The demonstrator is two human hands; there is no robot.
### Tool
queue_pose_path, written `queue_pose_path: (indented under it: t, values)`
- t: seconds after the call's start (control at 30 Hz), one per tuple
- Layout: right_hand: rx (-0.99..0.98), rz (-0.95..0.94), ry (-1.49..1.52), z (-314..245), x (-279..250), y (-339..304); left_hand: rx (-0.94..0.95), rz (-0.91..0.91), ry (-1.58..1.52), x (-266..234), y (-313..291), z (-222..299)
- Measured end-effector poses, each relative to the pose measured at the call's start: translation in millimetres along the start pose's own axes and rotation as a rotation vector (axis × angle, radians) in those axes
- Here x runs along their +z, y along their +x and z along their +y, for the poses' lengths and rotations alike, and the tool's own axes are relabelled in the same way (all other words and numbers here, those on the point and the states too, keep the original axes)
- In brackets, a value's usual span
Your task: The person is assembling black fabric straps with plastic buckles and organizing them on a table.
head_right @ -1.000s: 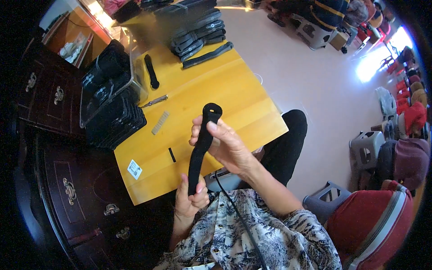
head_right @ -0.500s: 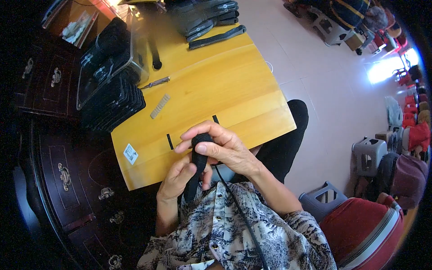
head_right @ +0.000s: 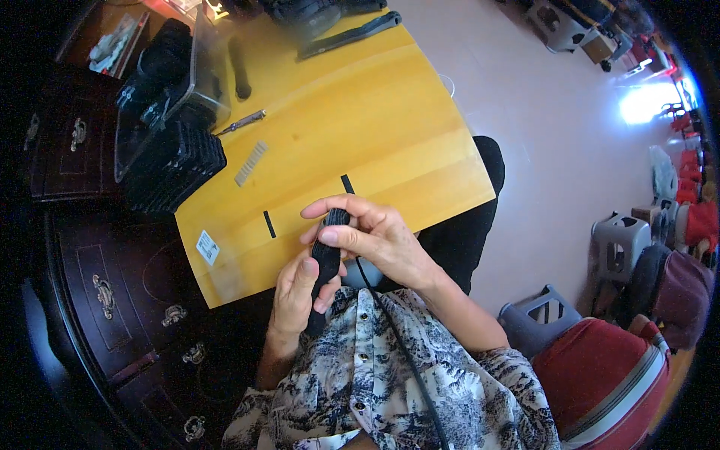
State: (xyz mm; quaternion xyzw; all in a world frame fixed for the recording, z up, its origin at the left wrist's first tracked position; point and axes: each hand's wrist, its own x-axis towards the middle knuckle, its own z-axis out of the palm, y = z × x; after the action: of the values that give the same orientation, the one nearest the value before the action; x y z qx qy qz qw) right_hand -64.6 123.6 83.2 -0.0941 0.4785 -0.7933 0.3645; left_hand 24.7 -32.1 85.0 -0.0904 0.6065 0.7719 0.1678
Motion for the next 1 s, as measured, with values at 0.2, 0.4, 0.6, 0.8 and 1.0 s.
queue_pose_path:
  t: [0.2, 0.4, 0.6, 0.8, 1.0]
  values:
    - [0.045, 0.1, 0.234, 21, -6, -6, -0.173, -0.088, -0.437, 10, 9, -11]
    - [-0.074, 0.299, -0.328, 21, -13, -19, -0.243, -0.042, -0.23, 13, 10, -13]
    - [-0.124, 0.245, 0.015, 12, -18, -25, -0.076, 0.086, 0.107, 18, 11, 5]
    - [-0.257, 0.203, -0.048, 6, -15, -34, 0.04, -0.004, 0.638, 13, 4, 27]
    - [-0.454, 0.195, -0.584, -1, -11, -25, 0.232, 0.014, 0.329, 11, 20, -5]
